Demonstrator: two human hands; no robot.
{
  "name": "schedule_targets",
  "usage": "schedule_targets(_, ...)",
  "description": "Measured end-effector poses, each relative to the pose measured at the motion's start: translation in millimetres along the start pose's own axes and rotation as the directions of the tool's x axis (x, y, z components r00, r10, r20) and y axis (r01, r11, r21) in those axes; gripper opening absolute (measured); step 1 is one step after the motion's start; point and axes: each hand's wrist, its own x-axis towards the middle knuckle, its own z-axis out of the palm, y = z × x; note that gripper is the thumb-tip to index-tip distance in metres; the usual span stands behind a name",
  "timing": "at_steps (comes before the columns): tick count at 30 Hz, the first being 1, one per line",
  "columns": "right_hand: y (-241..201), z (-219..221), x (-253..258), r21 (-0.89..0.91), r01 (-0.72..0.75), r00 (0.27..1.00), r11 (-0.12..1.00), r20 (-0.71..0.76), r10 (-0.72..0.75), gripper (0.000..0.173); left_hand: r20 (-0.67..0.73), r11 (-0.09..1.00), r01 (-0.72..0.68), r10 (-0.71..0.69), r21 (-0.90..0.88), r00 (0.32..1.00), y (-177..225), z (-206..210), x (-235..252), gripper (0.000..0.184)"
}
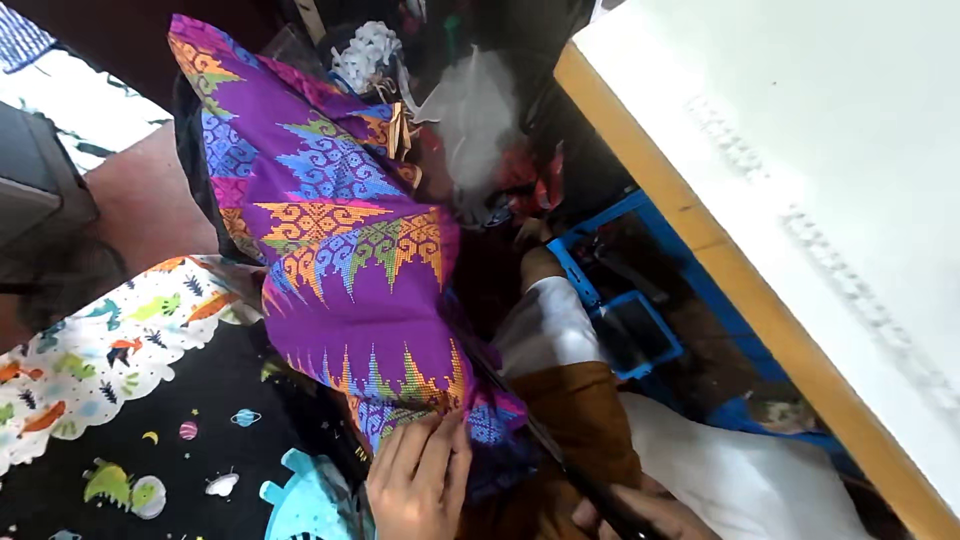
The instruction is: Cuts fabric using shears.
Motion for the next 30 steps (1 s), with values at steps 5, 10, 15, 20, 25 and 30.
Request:
schedule_targets(5, -19.0, -29.8, 3.9, -0.034, -0.104, 0.99, 0.994, 0.093, 0.107, 0.044, -0.01, 0.996, 0.051, -0.05, 0.068, 0.999, -9.3, -18.2, -21.1, 0.018)
schedule_targets(10, -51.9, -74.0, 25.9, -0.169, -0.12, 0.941, 0.978, 0.294, 0.166, 0.044, -0.058, 0.996, 0.055, -0.051, 0.066, 0.997, -10.4, -27.0, -35.7, 0.015)
schedule_targets(15, -99.5, -89.5, 55.5, -0.373, -0.102, 0.901, 0.922, 0.359, 0.245, 0.044, -0.093, 0.999, 0.004, 0.0, 0.039, 0.996, -11.4, -29.9, -40.4, 0.015)
schedule_targets(20, -135.4, -87.3, 73.7, -0.521, -0.111, 0.885, 0.846, 0.336, 0.323, 0.04, -0.108, 1.0, 0.012, -0.009, 0.025, 0.994, -13.9, -29.1, -44.4, 0.015)
schedule_targets(25, -147.6, -92.5, 82.9, -0.608, -0.025, 0.863, 0.793, 0.388, 0.325, 0.04, -0.117, 0.999, 0.041, -0.037, 0.027, 0.992, -19.4, -28.1, -47.5, 0.014)
schedule_targets(30, -153.7, -90.4, 82.8, -0.616, -0.058, 0.863, 0.785, 0.364, 0.35, 0.041, -0.115, 0.999, 0.048, -0.045, 0.021, 0.992, -22.4, -26.8, -51.1, 0.014)
